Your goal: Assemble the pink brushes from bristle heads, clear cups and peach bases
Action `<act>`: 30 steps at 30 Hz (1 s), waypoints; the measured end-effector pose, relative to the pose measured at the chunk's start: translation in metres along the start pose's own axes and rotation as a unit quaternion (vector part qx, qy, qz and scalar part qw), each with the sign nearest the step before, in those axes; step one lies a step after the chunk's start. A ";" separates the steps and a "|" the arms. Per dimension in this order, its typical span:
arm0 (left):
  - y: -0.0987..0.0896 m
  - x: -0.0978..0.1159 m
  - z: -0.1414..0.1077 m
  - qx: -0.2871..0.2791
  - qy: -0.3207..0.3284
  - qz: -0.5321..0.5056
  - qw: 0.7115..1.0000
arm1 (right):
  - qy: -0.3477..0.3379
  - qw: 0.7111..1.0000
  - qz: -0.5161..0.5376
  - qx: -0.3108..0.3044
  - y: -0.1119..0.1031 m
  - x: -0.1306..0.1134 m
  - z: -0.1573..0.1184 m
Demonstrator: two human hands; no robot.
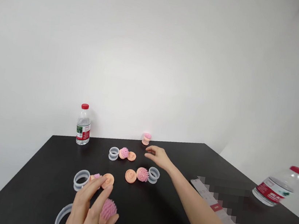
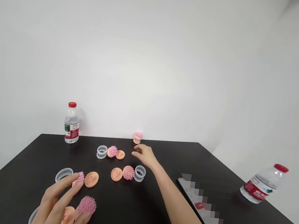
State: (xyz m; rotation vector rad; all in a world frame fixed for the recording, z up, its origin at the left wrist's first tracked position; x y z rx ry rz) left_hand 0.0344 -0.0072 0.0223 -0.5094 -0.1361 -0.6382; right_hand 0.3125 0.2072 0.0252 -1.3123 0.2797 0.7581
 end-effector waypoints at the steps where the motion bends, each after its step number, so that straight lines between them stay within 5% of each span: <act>1: 0.000 0.000 0.001 -0.012 -0.005 0.004 1.000 | -0.028 0.999 -0.010 -0.026 -0.001 -0.011 -0.013; 6: 0.002 -0.004 -0.001 -0.046 -0.014 0.004 0.999 | -0.125 0.982 -0.078 -0.122 0.016 -0.051 -0.054; 14: 0.003 -0.014 -0.002 -0.064 -0.036 0.023 0.997 | -0.170 0.961 -0.144 -0.162 0.060 -0.079 -0.049; 18: 0.003 -0.017 -0.001 -0.092 -0.052 -0.016 0.994 | -0.180 0.968 -0.104 -0.137 0.051 -0.097 -0.066; 22: 0.004 -0.015 0.002 -0.150 -0.028 -0.069 0.986 | -0.127 0.979 0.110 -0.116 0.039 -0.126 -0.102; 25: 0.004 -0.013 0.004 -0.168 0.003 -0.137 0.976 | -0.122 0.969 0.177 -0.124 0.039 -0.144 -0.121; 30: 0.006 -0.018 0.004 -0.147 -0.104 -0.173 0.968 | -0.128 0.983 0.129 -0.043 0.034 -0.122 -0.110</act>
Point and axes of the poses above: each hand's wrist, its own z-axis towards the middle knuckle, its own y-axis out of the palm, x = y × z, the point moved 2 cm from there along z, towards the middle knuckle, and after that the axes turned 4 degrees about z, right-handed, at the moved point
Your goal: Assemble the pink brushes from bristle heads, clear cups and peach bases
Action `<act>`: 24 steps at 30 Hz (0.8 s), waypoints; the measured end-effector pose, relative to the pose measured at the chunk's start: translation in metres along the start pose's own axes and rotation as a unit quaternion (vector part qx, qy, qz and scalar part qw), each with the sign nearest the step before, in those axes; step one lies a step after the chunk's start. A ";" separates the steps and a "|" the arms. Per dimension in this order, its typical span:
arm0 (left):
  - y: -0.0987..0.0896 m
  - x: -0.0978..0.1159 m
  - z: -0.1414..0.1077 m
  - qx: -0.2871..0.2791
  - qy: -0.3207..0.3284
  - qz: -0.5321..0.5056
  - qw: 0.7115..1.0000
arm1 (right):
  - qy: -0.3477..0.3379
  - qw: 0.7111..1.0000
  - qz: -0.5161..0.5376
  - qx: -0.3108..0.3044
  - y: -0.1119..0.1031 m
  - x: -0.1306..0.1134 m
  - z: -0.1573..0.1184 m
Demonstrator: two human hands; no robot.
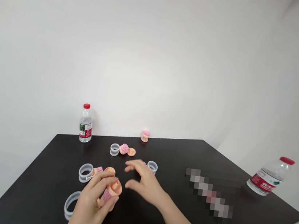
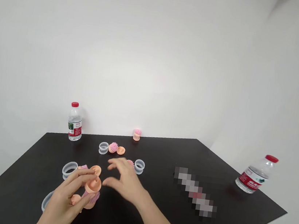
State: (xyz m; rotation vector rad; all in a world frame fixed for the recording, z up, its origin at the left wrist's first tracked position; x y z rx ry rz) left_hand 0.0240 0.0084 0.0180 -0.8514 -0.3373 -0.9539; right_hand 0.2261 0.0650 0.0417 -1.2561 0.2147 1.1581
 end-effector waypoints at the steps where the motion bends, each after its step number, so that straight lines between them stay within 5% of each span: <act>1: 0.001 -0.001 0.000 0.006 -0.037 -0.027 0.999 | 0.006 0.998 -0.048 0.029 -0.006 0.012 0.003; 4: 0.004 -0.003 -0.001 0.013 -0.136 -0.147 0.980 | 0.041 0.984 -0.168 0.037 -0.022 0.051 0.007; 9: 0.008 0.006 -0.002 0.032 -0.242 -0.255 0.936 | 0.123 0.973 -0.192 -0.017 -0.033 0.088 0.003; 17: 0.004 0.020 0.001 0.022 -0.275 -0.276 0.921 | 0.196 0.959 -0.202 -0.026 -0.055 0.100 -0.008; 24: 0.005 0.023 0.002 0.018 -0.283 -0.268 0.921 | 0.154 0.964 -0.215 -0.029 -0.045 0.092 -0.004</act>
Point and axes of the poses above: each hand's wrist, its own z-axis towards the middle knuckle, its own y-axis out of the palm, x = y × z, the point moved 2 cm from there along z, towards the middle knuckle, and after that the axes turned 4 degrees about z, right-handed, at the moved point
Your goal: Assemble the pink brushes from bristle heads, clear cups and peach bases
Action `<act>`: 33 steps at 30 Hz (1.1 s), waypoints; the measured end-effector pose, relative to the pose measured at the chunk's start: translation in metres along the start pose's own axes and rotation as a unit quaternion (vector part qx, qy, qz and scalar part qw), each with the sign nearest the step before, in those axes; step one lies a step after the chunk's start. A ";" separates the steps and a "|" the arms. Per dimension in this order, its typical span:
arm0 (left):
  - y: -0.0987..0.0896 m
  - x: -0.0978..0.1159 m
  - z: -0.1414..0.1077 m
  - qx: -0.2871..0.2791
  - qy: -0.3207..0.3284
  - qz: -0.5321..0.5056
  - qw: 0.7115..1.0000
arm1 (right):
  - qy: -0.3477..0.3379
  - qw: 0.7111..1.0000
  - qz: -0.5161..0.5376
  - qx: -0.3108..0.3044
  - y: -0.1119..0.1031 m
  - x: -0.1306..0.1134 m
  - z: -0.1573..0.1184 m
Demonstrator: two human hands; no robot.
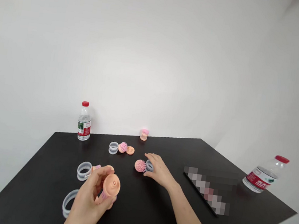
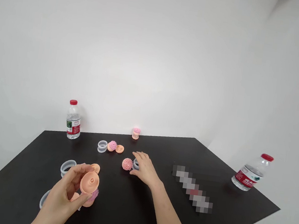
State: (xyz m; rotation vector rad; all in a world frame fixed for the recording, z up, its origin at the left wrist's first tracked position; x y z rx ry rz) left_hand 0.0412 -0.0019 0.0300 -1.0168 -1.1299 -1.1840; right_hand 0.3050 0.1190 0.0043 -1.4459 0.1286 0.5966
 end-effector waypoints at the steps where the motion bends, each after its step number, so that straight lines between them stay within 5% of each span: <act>1: 0.000 -0.002 0.000 0.002 -0.004 0.000 1.000 | -0.017 1.000 -0.006 0.005 0.003 -0.004 0.000; 14: 0.002 -0.017 0.002 -0.041 0.047 0.052 0.997 | -0.130 0.991 0.001 0.038 0.024 -0.024 -0.001; 18: 0.003 -0.019 0.001 -0.047 0.046 0.040 0.997 | -0.127 0.980 0.123 0.093 0.017 -0.037 -0.008; 23: 0.004 -0.016 -0.001 -0.058 0.041 0.006 0.997 | -0.131 0.897 0.416 0.071 0.014 -0.066 -0.025; 27: 0.003 -0.015 0.000 -0.084 0.031 0.005 0.996 | -0.086 0.844 0.528 0.039 0.013 -0.076 -0.033; 30: 0.001 -0.016 0.002 -0.103 0.023 0.019 0.994 | -0.053 0.841 0.522 0.131 0.002 -0.059 -0.027; 33: 0.000 -0.016 0.003 -0.115 0.021 0.044 0.992 | 0.003 0.880 0.411 0.237 -0.009 -0.026 -0.014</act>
Point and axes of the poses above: each hand's wrist, its own z-axis towards the middle knuckle, its own y-axis out of the palm, x = y × z, the point moved 2 cm from there along z, towards the middle knuckle, and after that the axes turned 4 degrees about z, right-handed, at the moved point
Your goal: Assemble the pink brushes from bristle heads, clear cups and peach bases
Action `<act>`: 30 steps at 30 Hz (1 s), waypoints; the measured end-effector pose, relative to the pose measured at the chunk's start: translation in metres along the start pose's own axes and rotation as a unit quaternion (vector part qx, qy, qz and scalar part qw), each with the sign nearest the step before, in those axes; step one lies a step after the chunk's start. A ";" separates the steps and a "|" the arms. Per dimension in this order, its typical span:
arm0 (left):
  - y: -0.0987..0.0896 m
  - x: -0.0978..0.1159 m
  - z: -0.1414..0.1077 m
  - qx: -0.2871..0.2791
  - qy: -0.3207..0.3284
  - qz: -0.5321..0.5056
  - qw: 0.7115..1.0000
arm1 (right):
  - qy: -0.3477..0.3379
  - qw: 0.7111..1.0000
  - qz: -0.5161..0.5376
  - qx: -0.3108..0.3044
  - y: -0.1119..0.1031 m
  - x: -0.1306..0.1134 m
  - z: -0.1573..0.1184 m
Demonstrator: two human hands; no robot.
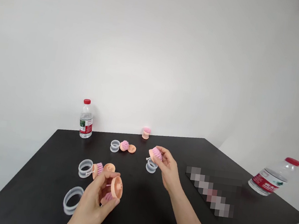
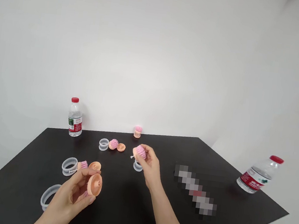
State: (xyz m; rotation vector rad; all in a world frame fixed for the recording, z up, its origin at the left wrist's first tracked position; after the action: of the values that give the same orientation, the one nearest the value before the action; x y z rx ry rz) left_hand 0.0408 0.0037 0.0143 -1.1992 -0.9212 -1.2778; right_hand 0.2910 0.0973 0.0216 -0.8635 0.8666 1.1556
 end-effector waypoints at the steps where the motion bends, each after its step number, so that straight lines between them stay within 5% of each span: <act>1: 0.000 0.001 0.000 0.004 -0.001 0.004 1.000 | -0.005 0.998 -0.056 0.019 -0.007 0.006 0.007; 7: 0.003 0.006 -0.004 0.007 0.012 0.010 1.000 | -0.013 0.979 -0.201 0.021 -0.022 0.027 0.020; 14: 0.003 0.003 -0.003 0.002 0.030 0.027 0.999 | -0.006 0.954 -0.292 -0.059 -0.015 0.032 0.014; 18: 0.000 -0.003 -0.005 -0.011 0.102 0.131 0.986 | -0.004 0.944 -0.317 -0.096 -0.015 0.032 0.013; 22: 0.011 -0.014 -0.006 -0.010 0.221 0.300 0.928 | 0.006 0.937 -0.329 -0.117 -0.017 0.030 0.012; 25: 0.038 -0.016 -0.002 -0.050 0.274 0.433 0.857 | 0.014 0.935 -0.332 -0.121 -0.017 0.028 0.012; 28: 0.069 -0.008 0.008 -0.155 0.254 0.580 0.758 | 0.022 0.937 -0.330 -0.111 -0.017 0.027 0.014; 30: 0.085 0.001 0.017 -0.186 0.233 0.614 0.731 | 0.026 0.940 -0.326 -0.101 -0.018 0.025 0.015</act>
State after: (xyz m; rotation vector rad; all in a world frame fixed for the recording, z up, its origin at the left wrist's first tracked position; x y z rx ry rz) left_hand 0.1267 0.0125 0.0071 -1.2901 0.5622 -0.5455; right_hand 0.3150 0.1177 0.0070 -1.2378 0.4425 0.6403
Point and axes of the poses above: each hand's wrist, its own z-axis towards the middle knuckle, its own y-axis out of the palm, x = y × z, the point moved 2 cm from there along z, towards the middle knuckle, and after that the axes turned 4 degrees about z, right-handed, at the moved point
